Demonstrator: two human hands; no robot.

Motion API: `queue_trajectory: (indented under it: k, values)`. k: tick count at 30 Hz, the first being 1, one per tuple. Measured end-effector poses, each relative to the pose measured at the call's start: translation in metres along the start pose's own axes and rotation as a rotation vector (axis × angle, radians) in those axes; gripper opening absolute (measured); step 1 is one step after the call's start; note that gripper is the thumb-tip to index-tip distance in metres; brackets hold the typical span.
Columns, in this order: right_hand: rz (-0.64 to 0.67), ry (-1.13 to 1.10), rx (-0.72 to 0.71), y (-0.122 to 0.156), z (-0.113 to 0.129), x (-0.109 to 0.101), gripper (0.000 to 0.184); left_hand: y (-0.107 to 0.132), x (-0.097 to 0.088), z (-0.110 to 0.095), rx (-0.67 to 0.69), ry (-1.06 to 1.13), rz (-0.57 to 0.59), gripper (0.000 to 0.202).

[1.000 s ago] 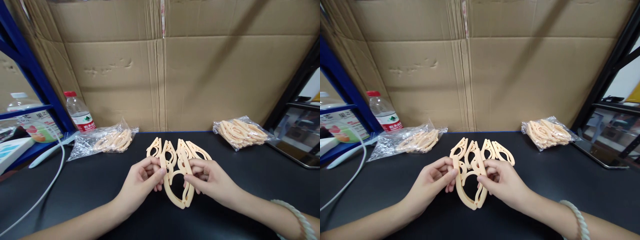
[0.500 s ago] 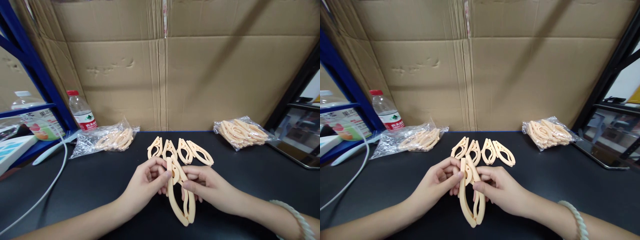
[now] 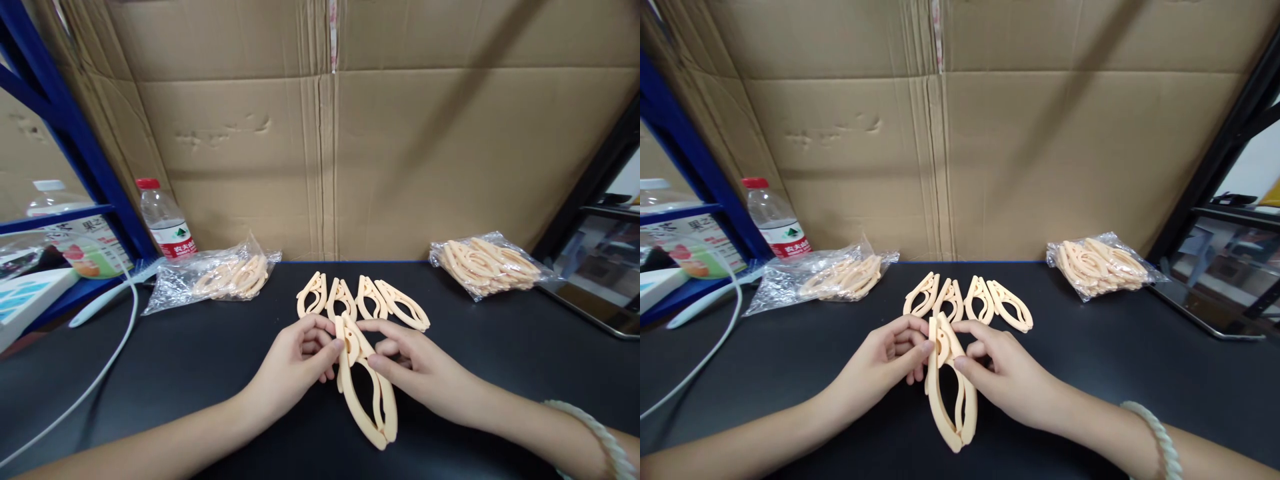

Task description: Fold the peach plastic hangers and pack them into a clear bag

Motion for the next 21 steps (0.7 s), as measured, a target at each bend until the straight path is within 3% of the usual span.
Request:
queue_trajectory:
  k: [11, 15, 19, 21]
  values:
    - [-0.041, 0.068, -0.043, -0.002, -0.001, -0.001, 0.039, 0.000, 0.000, 0.004, -0.023, -0.061, -0.006, 0.015]
    - [-0.111, 0.174, -0.040, -0.002, -0.004, -0.005, 0.037, 0.007, 0.004, -0.002, 0.160, -0.308, 0.047, 0.013]
    - [-0.139, 0.356, -0.031, 0.000, -0.006, -0.008, 0.039, 0.017, 0.010, -0.012, 0.440, -0.614, 0.180, 0.026]
    - [-0.142, 0.441, -0.035, 0.002, -0.004, -0.009, 0.035, 0.021, 0.012, -0.014, 0.514, -0.707, 0.245, 0.032]
Point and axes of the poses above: each hand's wrist, its own y-axis away from the middle knuckle, its own x-axis out of the palm, z = x × y, the point moved 3 cm from there along -y, towards the middle knuckle, and after that the axes turned 3 degrees about -z, right-handed, at the moved point
